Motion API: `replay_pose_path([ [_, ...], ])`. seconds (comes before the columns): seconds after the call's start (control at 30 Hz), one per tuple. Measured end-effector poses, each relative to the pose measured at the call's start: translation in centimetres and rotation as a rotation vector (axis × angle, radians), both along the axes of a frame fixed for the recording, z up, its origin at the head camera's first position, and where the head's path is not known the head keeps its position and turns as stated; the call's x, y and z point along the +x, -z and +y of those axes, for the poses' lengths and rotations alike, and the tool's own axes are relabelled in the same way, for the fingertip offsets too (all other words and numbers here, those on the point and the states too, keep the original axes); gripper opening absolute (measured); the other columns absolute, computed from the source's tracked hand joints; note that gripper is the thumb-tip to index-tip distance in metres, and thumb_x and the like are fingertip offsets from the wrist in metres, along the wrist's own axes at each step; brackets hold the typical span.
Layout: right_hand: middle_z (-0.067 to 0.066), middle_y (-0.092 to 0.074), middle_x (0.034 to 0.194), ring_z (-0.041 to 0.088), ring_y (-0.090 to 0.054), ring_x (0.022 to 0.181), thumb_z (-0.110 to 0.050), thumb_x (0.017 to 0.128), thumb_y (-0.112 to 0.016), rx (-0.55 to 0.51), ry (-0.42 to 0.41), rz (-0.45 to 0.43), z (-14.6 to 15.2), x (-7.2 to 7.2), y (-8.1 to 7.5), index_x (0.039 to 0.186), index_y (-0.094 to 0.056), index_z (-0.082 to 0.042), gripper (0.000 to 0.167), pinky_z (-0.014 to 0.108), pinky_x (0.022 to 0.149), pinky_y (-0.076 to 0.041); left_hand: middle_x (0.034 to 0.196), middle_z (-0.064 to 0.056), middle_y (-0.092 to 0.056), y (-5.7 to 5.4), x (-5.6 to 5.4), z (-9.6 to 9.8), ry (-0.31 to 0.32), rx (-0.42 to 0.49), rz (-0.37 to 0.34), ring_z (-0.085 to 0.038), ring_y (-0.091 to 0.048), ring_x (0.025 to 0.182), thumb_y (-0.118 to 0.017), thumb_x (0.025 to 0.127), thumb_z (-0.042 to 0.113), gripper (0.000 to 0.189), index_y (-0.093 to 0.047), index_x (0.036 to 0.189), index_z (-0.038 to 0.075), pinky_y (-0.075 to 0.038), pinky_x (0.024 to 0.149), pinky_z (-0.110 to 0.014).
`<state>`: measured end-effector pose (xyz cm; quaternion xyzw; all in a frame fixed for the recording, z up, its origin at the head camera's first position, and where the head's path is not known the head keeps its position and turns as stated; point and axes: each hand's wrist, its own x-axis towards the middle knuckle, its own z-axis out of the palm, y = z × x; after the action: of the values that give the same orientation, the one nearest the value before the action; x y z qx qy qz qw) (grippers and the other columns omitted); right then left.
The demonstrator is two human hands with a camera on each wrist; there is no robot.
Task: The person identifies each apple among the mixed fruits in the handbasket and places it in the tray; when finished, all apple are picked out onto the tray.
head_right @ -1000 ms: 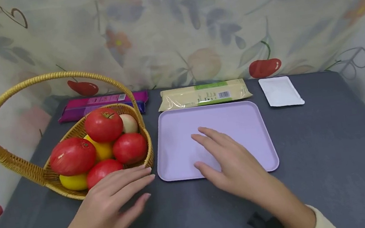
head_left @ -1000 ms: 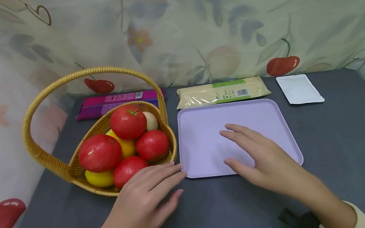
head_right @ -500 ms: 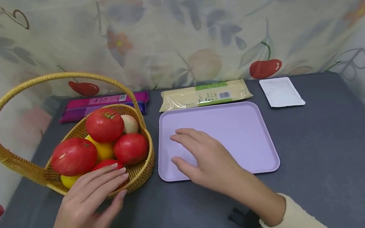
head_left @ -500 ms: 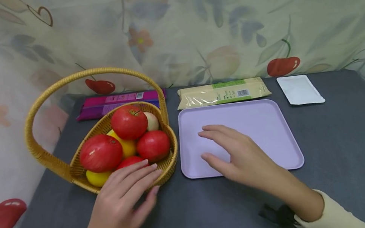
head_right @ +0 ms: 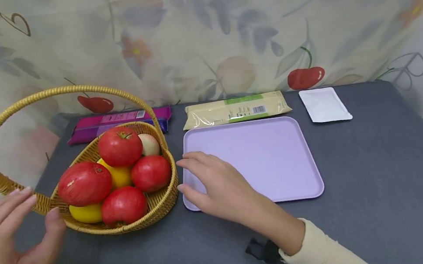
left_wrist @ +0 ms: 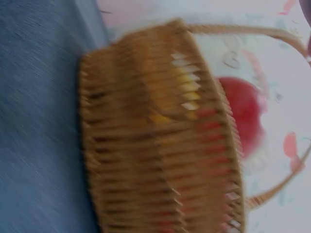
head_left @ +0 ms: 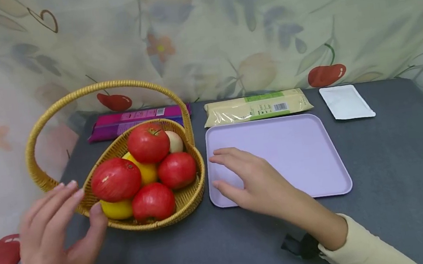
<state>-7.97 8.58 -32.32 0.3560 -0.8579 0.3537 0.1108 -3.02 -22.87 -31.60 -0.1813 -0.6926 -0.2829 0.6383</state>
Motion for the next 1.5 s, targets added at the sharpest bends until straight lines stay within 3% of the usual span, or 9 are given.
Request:
replay_pose_path([
  [0.13,0.008,-0.061,0.134,0.019,-0.056,0.125,-0.024,0.091,-0.074,0.022,-0.002,-0.025,0.1,0.0,0.3,0.129,-0.066,-0.007,0.043,0.041,0.104,-0.047,0.111,-0.025,-0.062,1.4,-0.8,-1.8,-0.057,0.057,-0.016,-0.046,-0.058,0.106,-0.075,0.083,0.041,0.051,-0.061,0.102,-0.004,-0.047,0.103,-0.050],
  [0.2,0.008,-0.061,0.133,0.019,-0.056,0.124,-0.024,0.091,-0.074,0.031,-0.002,-0.036,0.2,0.0,0.6,0.129,-0.066,-0.007,0.042,0.041,0.104,-0.047,0.121,-0.024,-0.056,1.7,-0.8,-2.6,-0.043,0.086,-0.100,-0.045,-0.053,0.116,-0.074,0.083,0.041,0.059,-0.054,0.111,-0.007,-0.043,0.107,-0.049],
  [0.33,0.006,-0.061,0.132,0.018,-0.057,0.123,-0.024,0.091,-0.074,0.043,-0.001,-0.055,0.3,0.1,1.1,0.129,-0.066,-0.008,0.042,0.040,0.104,-0.047,0.138,-0.022,-0.048,1.9,-0.7,-4.6,0.093,0.182,-0.318,-0.035,-0.050,0.125,-0.079,0.080,0.031,0.076,-0.040,0.128,-0.013,-0.038,0.111,-0.037],
  [0.47,0.006,-0.061,0.133,0.017,-0.057,0.123,-0.024,0.091,-0.074,0.044,-0.004,-0.066,0.3,0.1,1.4,0.129,-0.066,-0.008,0.042,0.040,0.104,-0.047,0.141,-0.017,-0.050,2.4,-0.5,-6.7,0.239,0.271,-0.519,-0.024,-0.055,0.122,-0.078,0.078,0.001,0.083,-0.030,0.145,-0.008,-0.040,0.106,-0.025],
  [0.63,0.005,-0.061,0.133,0.017,-0.056,0.124,-0.024,0.091,-0.073,0.030,-0.003,-0.069,0.3,0.0,1.6,0.129,-0.066,-0.008,0.042,0.040,0.104,-0.047,0.128,-0.021,-0.063,3.7,-0.3,-8.4,0.299,0.321,-0.682,-0.019,-0.065,0.109,-0.069,0.078,-0.022,0.076,-0.042,0.147,-0.004,-0.049,0.094,-0.018],
  [0.8,0.005,-0.062,0.132,0.016,-0.056,0.124,-0.022,0.092,-0.073,0.005,-0.012,-0.081,0.3,-0.1,1.8,0.128,-0.066,-0.008,0.040,0.039,0.104,-0.047,0.124,-0.019,-0.066,4.4,-0.1,-8.8,0.222,0.323,-0.858,-0.019,-0.066,0.107,-0.070,0.079,-0.023,0.065,-0.056,0.139,-0.002,-0.051,0.089,-0.017],
  [1.03,0.004,-0.063,0.130,0.015,-0.057,0.122,-0.020,0.091,-0.074,-0.043,-0.022,-0.065,0.0,-0.3,2.0,0.127,-0.067,-0.007,0.039,0.038,0.103,-0.048,0.124,-0.019,-0.065,4.8,-0.4,-8.8,0.270,0.305,-0.925,-0.019,-0.064,0.111,-0.070,0.076,-0.027,0.069,-0.056,0.139,-0.003,-0.050,0.092,-0.018],
  [1.43,0.009,-0.062,0.128,0.016,-0.056,0.120,-0.013,0.091,-0.072,-0.227,-0.038,-0.051,-4.2,-0.7,1.8,0.126,-0.065,-0.001,0.037,0.028,0.101,-0.048,0.123,-0.010,-0.067,5.2,-0.3,-8.7,0.210,0.320,-0.892,-0.014,-0.065,0.108,-0.070,0.076,-0.027,0.067,-0.056,0.137,-0.005,-0.051,0.087,-0.015],
  [1.5,0.012,-0.061,0.130,0.017,-0.055,0.122,-0.014,0.091,-0.073,-0.246,-0.041,-0.044,-5.5,-0.9,1.9,0.127,-0.064,0.000,0.040,0.028,0.100,-0.049,0.123,-0.012,-0.067,5.3,-0.2,-8.8,0.236,0.337,-0.881,-0.015,-0.065,0.108,-0.069,0.076,-0.028,0.066,-0.056,0.137,-0.007,-0.051,0.087,-0.016],
])
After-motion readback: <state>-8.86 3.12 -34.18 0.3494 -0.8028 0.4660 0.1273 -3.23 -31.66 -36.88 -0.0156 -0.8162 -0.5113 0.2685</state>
